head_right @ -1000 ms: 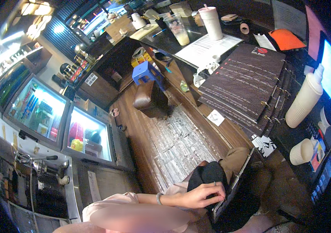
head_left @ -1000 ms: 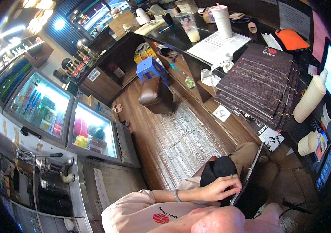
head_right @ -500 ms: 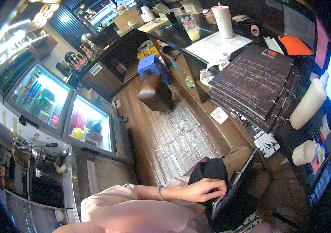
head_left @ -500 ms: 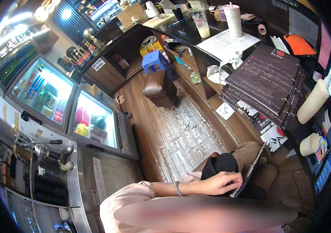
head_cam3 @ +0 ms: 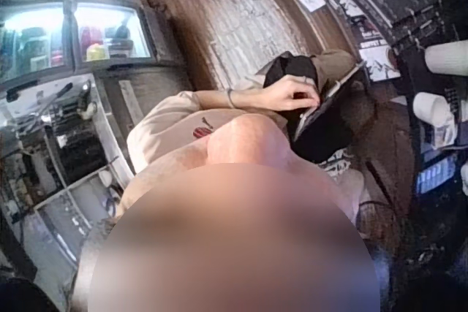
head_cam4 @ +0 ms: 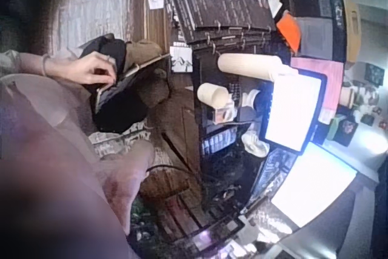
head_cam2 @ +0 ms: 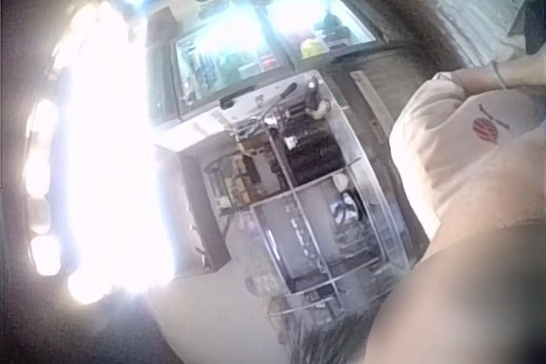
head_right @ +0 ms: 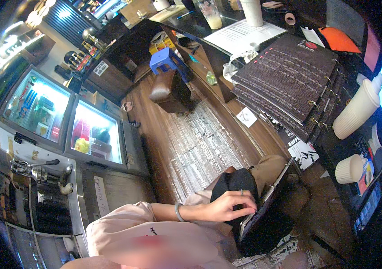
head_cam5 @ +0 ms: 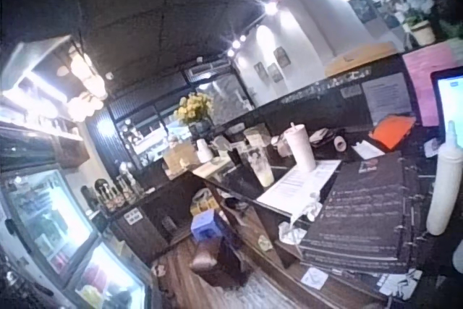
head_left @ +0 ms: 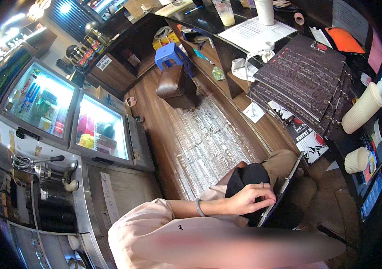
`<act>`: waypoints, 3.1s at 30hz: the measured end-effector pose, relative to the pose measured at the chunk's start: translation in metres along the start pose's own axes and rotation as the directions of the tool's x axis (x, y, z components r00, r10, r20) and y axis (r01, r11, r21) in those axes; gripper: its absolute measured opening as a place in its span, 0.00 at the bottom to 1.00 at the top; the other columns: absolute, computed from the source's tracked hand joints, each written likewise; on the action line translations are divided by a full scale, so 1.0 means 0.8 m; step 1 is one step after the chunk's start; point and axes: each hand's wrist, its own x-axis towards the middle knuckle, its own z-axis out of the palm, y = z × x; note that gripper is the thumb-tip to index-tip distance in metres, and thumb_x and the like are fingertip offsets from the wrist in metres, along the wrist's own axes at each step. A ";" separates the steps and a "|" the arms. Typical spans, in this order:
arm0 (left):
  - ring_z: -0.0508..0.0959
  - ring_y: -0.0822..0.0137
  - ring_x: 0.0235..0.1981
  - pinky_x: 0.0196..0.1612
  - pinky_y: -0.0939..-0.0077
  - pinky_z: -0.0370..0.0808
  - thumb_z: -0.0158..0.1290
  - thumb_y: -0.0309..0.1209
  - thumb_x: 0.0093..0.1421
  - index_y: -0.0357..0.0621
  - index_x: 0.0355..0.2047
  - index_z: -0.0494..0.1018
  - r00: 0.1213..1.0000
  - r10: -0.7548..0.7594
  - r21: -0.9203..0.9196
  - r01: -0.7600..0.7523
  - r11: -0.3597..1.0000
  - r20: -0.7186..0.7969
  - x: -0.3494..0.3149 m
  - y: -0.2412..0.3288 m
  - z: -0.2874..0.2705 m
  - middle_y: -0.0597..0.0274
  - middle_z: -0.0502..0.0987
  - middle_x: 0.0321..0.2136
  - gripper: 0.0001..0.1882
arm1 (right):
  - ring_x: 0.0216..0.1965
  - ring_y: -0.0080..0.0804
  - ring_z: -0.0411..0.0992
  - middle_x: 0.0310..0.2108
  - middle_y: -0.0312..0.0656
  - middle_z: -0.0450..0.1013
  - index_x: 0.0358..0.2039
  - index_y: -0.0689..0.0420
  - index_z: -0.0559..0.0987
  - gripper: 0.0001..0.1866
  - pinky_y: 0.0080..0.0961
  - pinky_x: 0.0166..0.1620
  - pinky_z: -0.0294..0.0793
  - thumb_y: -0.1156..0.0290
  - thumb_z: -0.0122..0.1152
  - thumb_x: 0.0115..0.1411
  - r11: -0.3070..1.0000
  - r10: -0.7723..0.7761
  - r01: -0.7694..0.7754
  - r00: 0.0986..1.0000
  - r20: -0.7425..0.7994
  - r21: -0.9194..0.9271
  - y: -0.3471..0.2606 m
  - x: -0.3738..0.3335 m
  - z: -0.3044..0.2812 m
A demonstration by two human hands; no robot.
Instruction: The person repairs a restaurant menu binder by inserting a white plastic strip into the metal ring mechanism. They open and close the menu, align the strip with the rings, and secure it in place. The task is performed at a counter with other menus and equipment visible.
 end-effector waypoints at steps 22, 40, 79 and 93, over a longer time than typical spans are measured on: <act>0.80 0.56 0.40 0.44 0.66 0.77 0.57 0.26 0.65 0.35 0.41 0.79 0.991 0.089 -0.021 -0.088 0.996 0.099 0.014 0.005 0.000 0.52 0.79 0.37 0.07 | 0.32 0.40 0.72 0.30 0.38 0.73 0.34 0.54 0.80 0.10 0.38 0.38 0.71 0.72 0.70 0.50 1.000 -0.013 0.013 0.999 0.044 -0.014 -0.001 -0.004 -0.014; 0.79 0.48 0.37 0.40 0.57 0.76 0.51 0.28 0.67 0.34 0.42 0.71 0.926 0.142 0.282 -0.248 0.927 0.350 0.036 -0.002 -0.031 0.46 0.75 0.37 0.09 | 0.39 0.46 0.77 0.38 0.48 0.76 0.39 0.62 0.81 0.11 0.35 0.43 0.76 0.77 0.67 0.54 0.829 0.515 -0.524 0.852 0.098 0.196 -0.018 -0.040 0.046; 0.76 0.56 0.20 0.26 0.64 0.72 0.53 0.24 0.61 0.38 0.34 0.69 0.842 0.028 0.193 -0.156 0.969 0.538 -0.056 0.095 -0.009 0.52 0.73 0.22 0.04 | 0.58 0.56 0.66 0.55 0.56 0.71 0.66 0.56 0.59 0.43 0.54 0.58 0.62 0.56 0.70 0.55 0.280 0.269 -0.849 0.517 -0.813 -0.447 0.035 -0.023 -0.169; 0.77 0.57 0.23 0.27 0.67 0.73 0.53 0.25 0.62 0.36 0.34 0.70 0.861 0.006 0.199 -0.124 0.972 0.509 -0.061 0.084 -0.026 0.51 0.74 0.24 0.04 | 0.61 0.58 0.65 0.58 0.54 0.71 0.64 0.54 0.60 0.50 0.61 0.59 0.60 0.48 0.74 0.47 0.092 0.540 -0.947 0.307 -0.784 -0.308 0.107 0.036 -0.199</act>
